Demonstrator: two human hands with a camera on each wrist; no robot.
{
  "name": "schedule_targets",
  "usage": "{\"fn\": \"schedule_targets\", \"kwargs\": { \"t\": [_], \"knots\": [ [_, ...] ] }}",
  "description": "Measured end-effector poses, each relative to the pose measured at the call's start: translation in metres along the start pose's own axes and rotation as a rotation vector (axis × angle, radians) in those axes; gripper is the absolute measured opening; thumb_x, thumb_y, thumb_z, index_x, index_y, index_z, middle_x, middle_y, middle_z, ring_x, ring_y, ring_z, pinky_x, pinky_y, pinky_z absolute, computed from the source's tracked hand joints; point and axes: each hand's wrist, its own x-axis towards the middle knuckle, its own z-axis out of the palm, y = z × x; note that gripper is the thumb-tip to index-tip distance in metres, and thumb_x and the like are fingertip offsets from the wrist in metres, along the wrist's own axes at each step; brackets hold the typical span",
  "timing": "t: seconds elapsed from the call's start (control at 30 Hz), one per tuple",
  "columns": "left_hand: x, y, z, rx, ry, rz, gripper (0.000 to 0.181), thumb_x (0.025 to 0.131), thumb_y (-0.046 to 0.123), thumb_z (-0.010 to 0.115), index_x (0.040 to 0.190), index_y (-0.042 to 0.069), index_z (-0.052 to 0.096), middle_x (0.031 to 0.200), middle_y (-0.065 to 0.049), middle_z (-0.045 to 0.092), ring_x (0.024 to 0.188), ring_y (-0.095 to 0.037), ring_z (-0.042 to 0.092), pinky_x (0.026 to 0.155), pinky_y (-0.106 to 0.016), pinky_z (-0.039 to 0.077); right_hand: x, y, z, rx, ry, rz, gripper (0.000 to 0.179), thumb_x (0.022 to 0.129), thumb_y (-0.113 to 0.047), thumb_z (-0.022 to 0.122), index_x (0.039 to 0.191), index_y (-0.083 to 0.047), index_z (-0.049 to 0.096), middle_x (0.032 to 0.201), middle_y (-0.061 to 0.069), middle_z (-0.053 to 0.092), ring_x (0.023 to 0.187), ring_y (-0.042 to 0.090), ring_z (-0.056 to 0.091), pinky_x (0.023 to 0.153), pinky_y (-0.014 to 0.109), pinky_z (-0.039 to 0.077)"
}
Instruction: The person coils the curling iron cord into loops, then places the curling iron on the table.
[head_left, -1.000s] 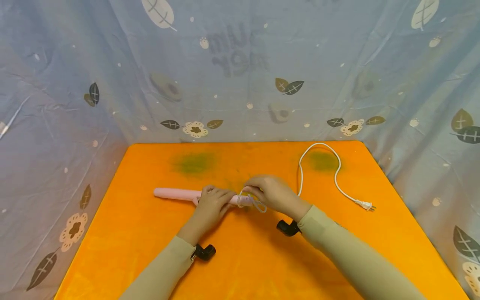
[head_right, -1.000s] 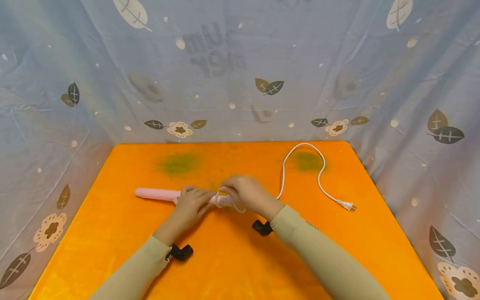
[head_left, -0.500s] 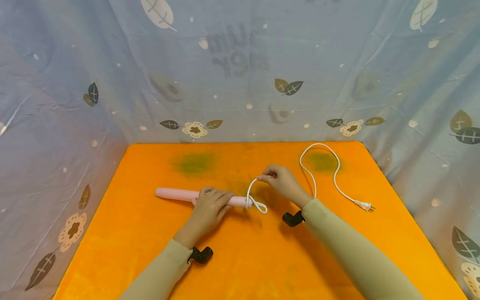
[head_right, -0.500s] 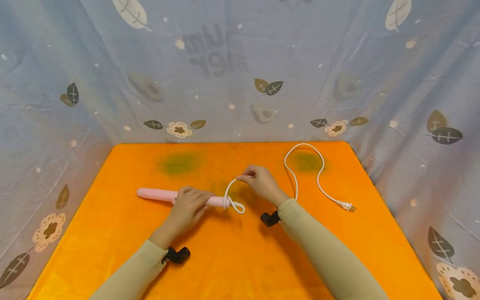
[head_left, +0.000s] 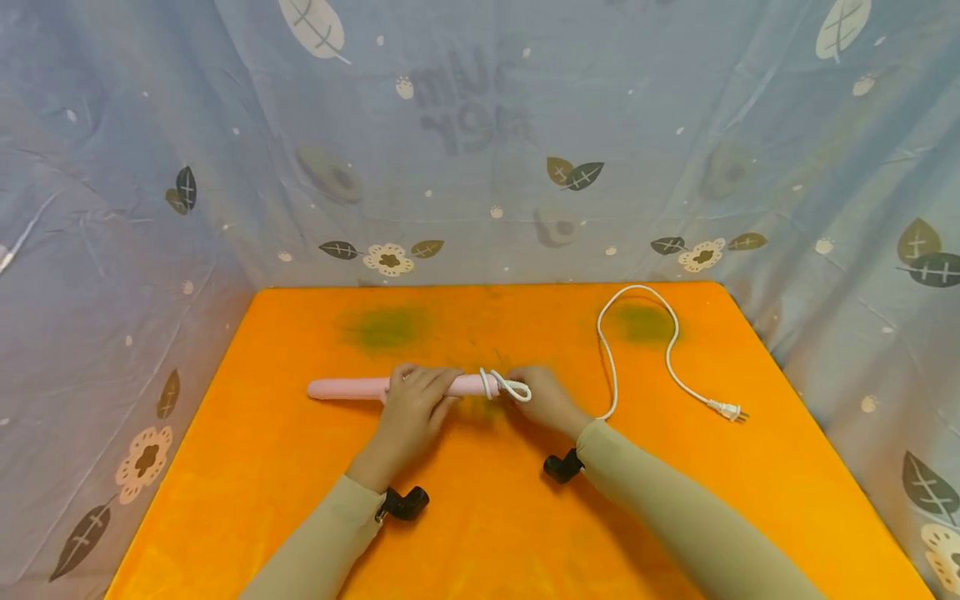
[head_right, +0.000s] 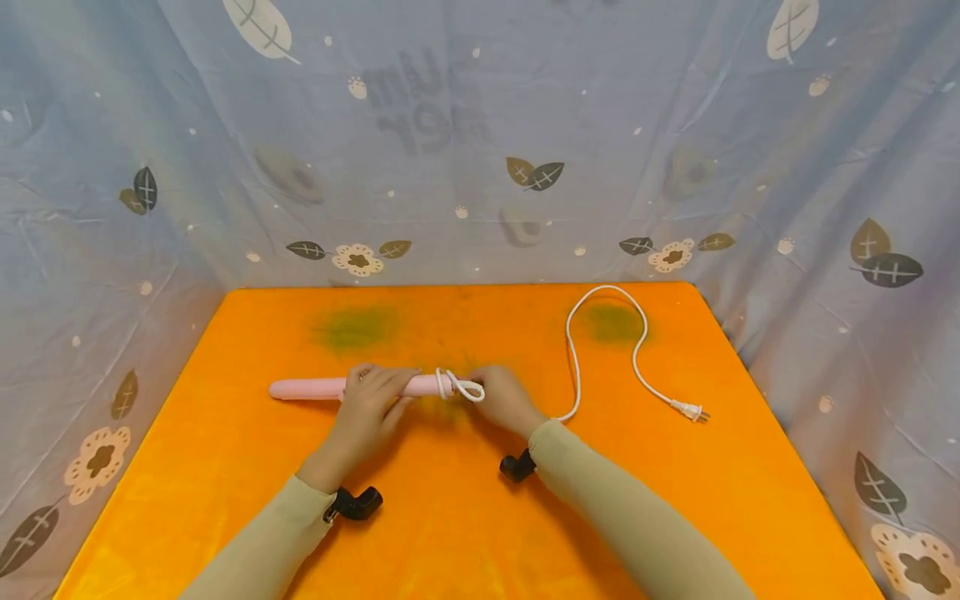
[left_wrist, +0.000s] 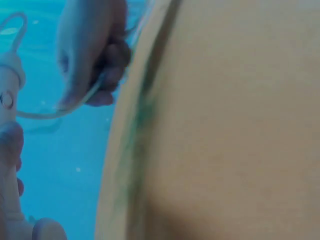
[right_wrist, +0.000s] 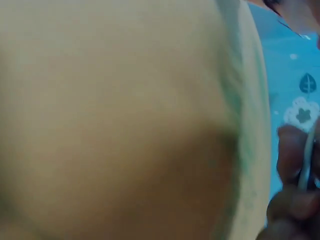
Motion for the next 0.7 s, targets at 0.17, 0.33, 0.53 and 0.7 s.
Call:
{"fn": "schedule_targets", "kwargs": {
  "t": [0.17,0.33,0.53,0.7],
  "knots": [
    [0.006,-0.004,-0.002,0.006,0.036,-0.103,0.041,0.085,0.022,0.074,0.124,0.011,0.065,0.114,-0.006,0.067,0.101,-0.026,0.062,0.095,-0.049,0.033,-0.008,0.0,0.012,-0.013,-0.02,-0.041,0.037,0.101,-0.035,0.053,0.075,-0.012,0.065,0.055,-0.009,0.044,0.049,0.007,0.039,0.051,0.024,0.035],
    [0.008,-0.009,-0.001,0.004,0.015,-0.172,0.04,0.086,0.02,0.074,0.125,0.01,0.065,0.117,-0.006,0.067,0.102,-0.028,0.061,0.096,-0.048,0.031,-0.02,-0.008,0.019,-0.184,0.03,-0.171,0.022,0.098,-0.023,0.059,0.081,-0.012,0.065,0.059,-0.008,0.046,0.053,0.008,0.042,0.053,0.026,0.04],
    [0.01,-0.013,0.006,0.022,-0.003,-0.149,0.041,0.084,0.018,0.076,0.124,0.009,0.066,0.113,-0.007,0.068,0.1,-0.028,0.063,0.095,-0.048,0.033,-0.034,-0.024,0.024,-0.383,0.064,-0.322,0.021,0.096,-0.02,0.061,0.077,-0.015,0.055,0.058,-0.008,0.039,0.051,0.008,0.04,0.05,0.025,0.038],
    [0.01,-0.015,0.012,0.059,-0.057,-0.154,0.042,0.085,0.02,0.076,0.125,0.01,0.066,0.114,-0.006,0.068,0.102,-0.026,0.063,0.096,-0.047,0.033,-0.041,-0.038,0.016,-0.472,0.099,-0.374,0.017,0.095,-0.019,0.062,0.08,-0.014,0.055,0.057,-0.008,0.038,0.049,0.008,0.04,0.047,0.026,0.037]
  ]
}}
